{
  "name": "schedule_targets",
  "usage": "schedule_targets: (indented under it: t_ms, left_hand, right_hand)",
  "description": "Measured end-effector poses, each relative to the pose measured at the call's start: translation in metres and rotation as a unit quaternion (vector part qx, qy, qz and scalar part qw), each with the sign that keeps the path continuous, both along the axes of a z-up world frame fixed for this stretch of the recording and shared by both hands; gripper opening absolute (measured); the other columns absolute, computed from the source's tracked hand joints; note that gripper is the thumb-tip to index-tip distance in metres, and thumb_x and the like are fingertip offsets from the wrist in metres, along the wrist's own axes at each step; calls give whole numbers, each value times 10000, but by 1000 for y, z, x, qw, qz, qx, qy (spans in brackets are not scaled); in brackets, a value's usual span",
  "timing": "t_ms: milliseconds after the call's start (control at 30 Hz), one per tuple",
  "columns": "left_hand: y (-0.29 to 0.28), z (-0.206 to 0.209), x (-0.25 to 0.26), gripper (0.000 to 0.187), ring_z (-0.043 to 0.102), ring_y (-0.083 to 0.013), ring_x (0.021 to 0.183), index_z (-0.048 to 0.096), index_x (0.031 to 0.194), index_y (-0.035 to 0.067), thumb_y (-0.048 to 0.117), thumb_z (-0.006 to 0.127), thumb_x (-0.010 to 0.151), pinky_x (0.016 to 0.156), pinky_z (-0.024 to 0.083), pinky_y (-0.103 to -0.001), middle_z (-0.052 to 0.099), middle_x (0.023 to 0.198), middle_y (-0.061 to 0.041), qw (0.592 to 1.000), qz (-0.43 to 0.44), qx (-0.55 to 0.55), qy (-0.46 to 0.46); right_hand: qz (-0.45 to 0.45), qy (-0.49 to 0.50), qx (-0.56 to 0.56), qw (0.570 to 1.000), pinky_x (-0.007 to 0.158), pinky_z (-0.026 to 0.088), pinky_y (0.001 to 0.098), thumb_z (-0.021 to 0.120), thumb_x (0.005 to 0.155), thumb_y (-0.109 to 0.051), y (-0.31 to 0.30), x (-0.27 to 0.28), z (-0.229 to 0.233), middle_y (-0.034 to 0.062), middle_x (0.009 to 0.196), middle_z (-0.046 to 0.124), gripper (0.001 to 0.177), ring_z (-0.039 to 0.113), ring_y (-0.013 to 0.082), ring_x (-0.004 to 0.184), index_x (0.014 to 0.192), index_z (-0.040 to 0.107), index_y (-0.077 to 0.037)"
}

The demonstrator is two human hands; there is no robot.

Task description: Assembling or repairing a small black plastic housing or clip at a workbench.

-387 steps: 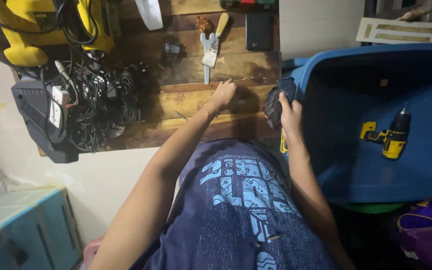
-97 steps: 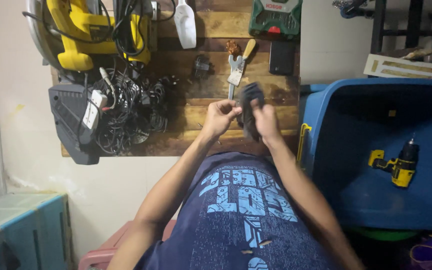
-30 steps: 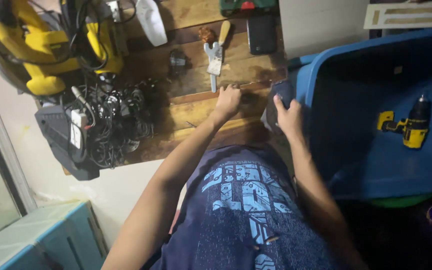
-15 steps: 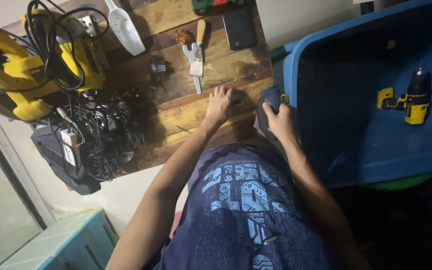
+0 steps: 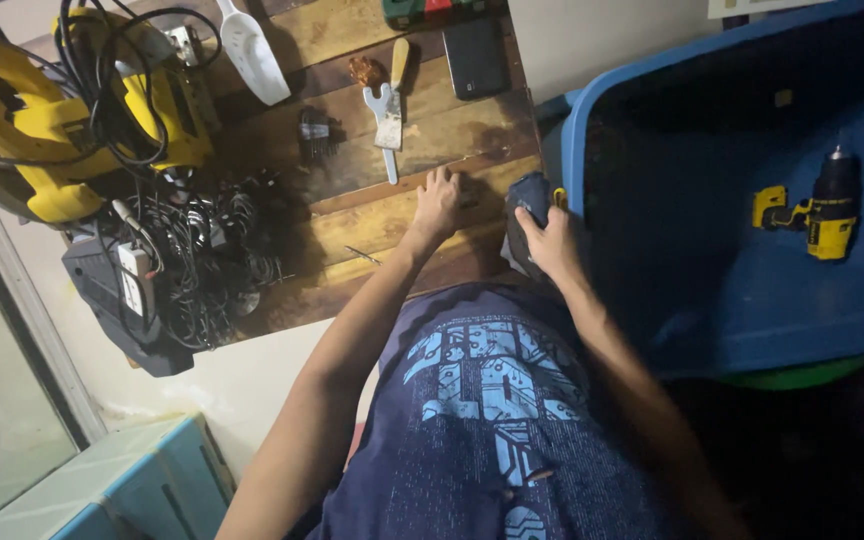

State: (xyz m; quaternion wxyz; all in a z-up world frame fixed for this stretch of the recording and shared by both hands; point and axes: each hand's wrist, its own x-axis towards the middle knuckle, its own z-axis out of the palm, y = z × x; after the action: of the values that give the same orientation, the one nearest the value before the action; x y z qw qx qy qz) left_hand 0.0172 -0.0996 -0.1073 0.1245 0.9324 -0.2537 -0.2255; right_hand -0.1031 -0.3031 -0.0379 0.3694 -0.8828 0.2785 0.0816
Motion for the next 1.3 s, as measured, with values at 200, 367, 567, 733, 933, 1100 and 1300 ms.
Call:
schedule_targets:
  t_ms: [200,367,567,733,933,1100,1300]
  left_hand:
    - [-1,-18,-5,641,481,-396,1268,541,1276,63,75,796,689,946,477,-547,495,1337,-204,999,-24,24,-40]
    - [0,-15,-2,662,478,-387,1282,537,1289,69,77,800,682,942,473,-549,505,1338,-202,998,-26,37,-48]
    - [0,-36,-5,630,495,-418,1211,538,1286,62,76,797,712,935,464,-579,495,1320,-249,1000,-5,-16,-25]
    - [0,-41,-5,497,557,-428,1167,542,1290,69,62,742,835,957,479,-575,560,1267,-214,1000,8,-15,13]
    - [19,-58,-6,540,597,-453,1057,512,1174,-28,22,760,697,895,503,-526,601,1148,-230,992,-10,-106,-73]
    - [38,-66,-17,276,637,-183,978,572,1193,-48,9,713,962,849,575,-371,665,1072,-108,792,144,-441,397]
    - [16,27,-42,384,630,-131,955,472,1345,119,19,594,995,839,540,-288,655,1105,-43,716,338,-436,429]
  right_hand:
    - [8,-153,58,987,652,518,512,764,936,-421,-10,-6,-35,318,802,672,552,679,464,747,831,650,109]
    - [7,-89,74,993,637,509,503,757,936,-431,-9,-5,-24,308,740,654,564,677,442,681,792,635,101]
    - [27,-103,69,992,622,507,495,746,936,-449,-8,-5,-22,299,735,657,567,687,433,694,783,636,85]
    - [9,-8,68,998,764,533,514,706,947,-455,-6,-14,-87,335,922,687,550,694,463,902,931,668,94]
    - [92,-35,44,994,1055,410,536,646,1012,-401,8,-22,-143,425,1350,526,734,510,547,1247,1451,400,134]
    - [92,53,174,979,1048,471,481,683,916,-388,21,-2,-56,296,1301,632,746,610,446,1231,1493,395,-12]
    - [80,-144,140,976,1004,515,452,703,1005,-325,27,-10,-39,258,1285,680,437,652,406,1189,1286,647,5]
